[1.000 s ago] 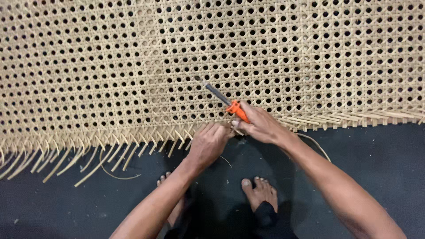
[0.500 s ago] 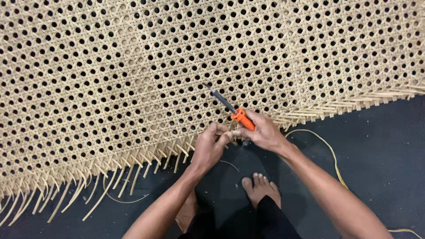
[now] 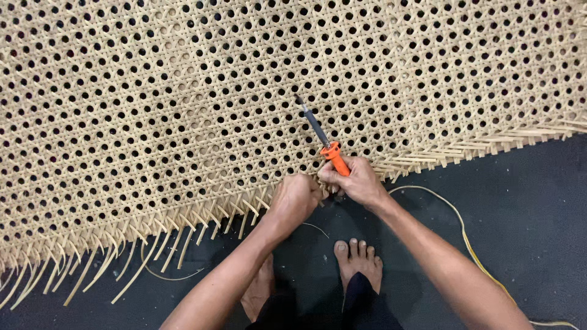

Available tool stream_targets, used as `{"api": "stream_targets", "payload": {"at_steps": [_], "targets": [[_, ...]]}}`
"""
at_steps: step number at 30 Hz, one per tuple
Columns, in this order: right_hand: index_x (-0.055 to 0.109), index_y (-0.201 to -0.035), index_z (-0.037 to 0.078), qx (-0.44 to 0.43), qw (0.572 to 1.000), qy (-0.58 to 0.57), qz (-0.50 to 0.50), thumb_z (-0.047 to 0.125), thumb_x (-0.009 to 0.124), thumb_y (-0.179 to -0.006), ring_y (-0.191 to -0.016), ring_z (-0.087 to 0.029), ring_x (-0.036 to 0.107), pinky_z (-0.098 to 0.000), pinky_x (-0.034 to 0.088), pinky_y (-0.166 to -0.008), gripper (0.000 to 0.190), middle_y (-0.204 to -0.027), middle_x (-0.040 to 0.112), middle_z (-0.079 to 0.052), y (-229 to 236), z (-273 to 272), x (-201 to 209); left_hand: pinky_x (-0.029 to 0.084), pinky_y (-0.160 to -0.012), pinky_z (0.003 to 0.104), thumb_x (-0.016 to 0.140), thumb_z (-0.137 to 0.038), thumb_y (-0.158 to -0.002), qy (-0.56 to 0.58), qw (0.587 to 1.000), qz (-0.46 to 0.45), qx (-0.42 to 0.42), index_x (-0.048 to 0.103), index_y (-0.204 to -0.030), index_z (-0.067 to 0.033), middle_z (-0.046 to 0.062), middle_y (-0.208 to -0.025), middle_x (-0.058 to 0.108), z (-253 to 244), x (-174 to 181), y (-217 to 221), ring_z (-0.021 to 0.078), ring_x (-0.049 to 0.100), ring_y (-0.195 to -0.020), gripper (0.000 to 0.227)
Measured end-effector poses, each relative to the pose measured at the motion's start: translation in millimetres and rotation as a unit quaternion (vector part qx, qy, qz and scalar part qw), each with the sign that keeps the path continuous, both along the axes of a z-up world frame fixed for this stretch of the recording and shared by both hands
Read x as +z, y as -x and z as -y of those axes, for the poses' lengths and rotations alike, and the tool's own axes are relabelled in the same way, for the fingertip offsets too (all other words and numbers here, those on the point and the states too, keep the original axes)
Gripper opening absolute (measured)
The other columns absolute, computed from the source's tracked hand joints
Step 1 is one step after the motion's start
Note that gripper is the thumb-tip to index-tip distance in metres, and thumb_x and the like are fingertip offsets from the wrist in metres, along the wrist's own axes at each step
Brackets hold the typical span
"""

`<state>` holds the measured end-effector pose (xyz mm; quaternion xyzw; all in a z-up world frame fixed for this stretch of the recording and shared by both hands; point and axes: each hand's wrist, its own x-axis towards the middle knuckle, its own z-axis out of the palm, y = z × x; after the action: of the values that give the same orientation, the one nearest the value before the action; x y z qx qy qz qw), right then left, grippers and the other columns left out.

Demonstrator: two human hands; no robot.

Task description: The person uses a soldering iron to trim the excess bamboo strands along the edge of a woven mat. They hold the mat with one hand and apply the hot tip of the tool to each protruding strand to cut and seal it.

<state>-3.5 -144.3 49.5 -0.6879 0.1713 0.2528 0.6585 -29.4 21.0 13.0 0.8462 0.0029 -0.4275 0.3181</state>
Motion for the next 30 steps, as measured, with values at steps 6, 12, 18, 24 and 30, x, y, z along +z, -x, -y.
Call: {"api": "stream_targets", "payload": {"at_steps": [6, 12, 18, 24, 30], "targets": [[0.071, -0.083, 0.000, 0.038, 0.999, -0.010, -0.006, 0.011, 0.079, -0.087, -0.044, -0.018, 0.063, -0.0258, 0.052, -0.038, 0.014, -0.053, 0.064, -0.012, -3, 0, 6, 0.063, -0.050, 0.037, 0.059, -0.006, -0.086, 0.147, 0.949, -0.221, 0.171, 0.073, -0.084, 0.0082, 0.022, -0.065, 0.072, -18, 33, -38, 0.0295, 0.073, -0.053, 0.020], [0.069, -0.081, 0.000, 0.018, 1.000, -0.016, 0.000, 0.009, 0.075, -0.091, -0.046, -0.017, 0.064, -0.0252, 0.053, -0.043, 0.015, -0.055, 0.066, -0.014, -9, -5, 4, 0.059, -0.042, 0.033, 0.063, -0.010, -0.084, 0.159, 0.935, -0.226, 0.223, 0.075, -0.089, 0.0061, 0.018, -0.066, 0.070, -10, -16, -31, 0.0244, 0.068, -0.048, 0.021], [0.069, -0.080, 0.004, 0.053, 0.996, 0.066, 0.026, 0.006, 0.075, -0.088, -0.047, -0.015, 0.066, -0.0248, 0.053, -0.048, 0.010, -0.056, 0.068, -0.010, -15, -3, 27, 0.060, -0.042, 0.034, 0.061, -0.006, -0.085, 0.158, 0.953, -0.167, 0.196, 0.076, -0.079, 0.0056, 0.020, -0.062, 0.071, -12, 14, -37, 0.0263, 0.070, -0.046, 0.020], [0.072, -0.080, 0.008, 0.094, 0.977, 0.173, 0.085, 0.010, 0.079, -0.086, -0.051, -0.023, 0.066, -0.0321, 0.051, -0.055, 0.009, -0.059, 0.069, -0.011, -8, 4, 10, 0.060, -0.060, 0.041, 0.057, -0.021, -0.084, 0.082, 0.994, -0.028, 0.068, 0.075, -0.068, -0.0092, 0.009, -0.051, 0.067, -16, 27, -42, 0.0307, 0.072, -0.055, 0.027], [0.071, -0.080, 0.012, 0.111, 0.960, 0.234, 0.107, 0.018, 0.079, -0.083, -0.062, -0.035, 0.069, -0.0403, 0.052, -0.063, 0.010, -0.065, 0.071, -0.012, 6, 6, 4, 0.058, -0.056, 0.033, 0.056, -0.018, -0.082, 0.067, 0.993, -0.026, 0.091, 0.070, -0.065, -0.0087, 0.007, -0.043, 0.062, -14, 24, -39, 0.0247, 0.069, -0.045, 0.024]]}}
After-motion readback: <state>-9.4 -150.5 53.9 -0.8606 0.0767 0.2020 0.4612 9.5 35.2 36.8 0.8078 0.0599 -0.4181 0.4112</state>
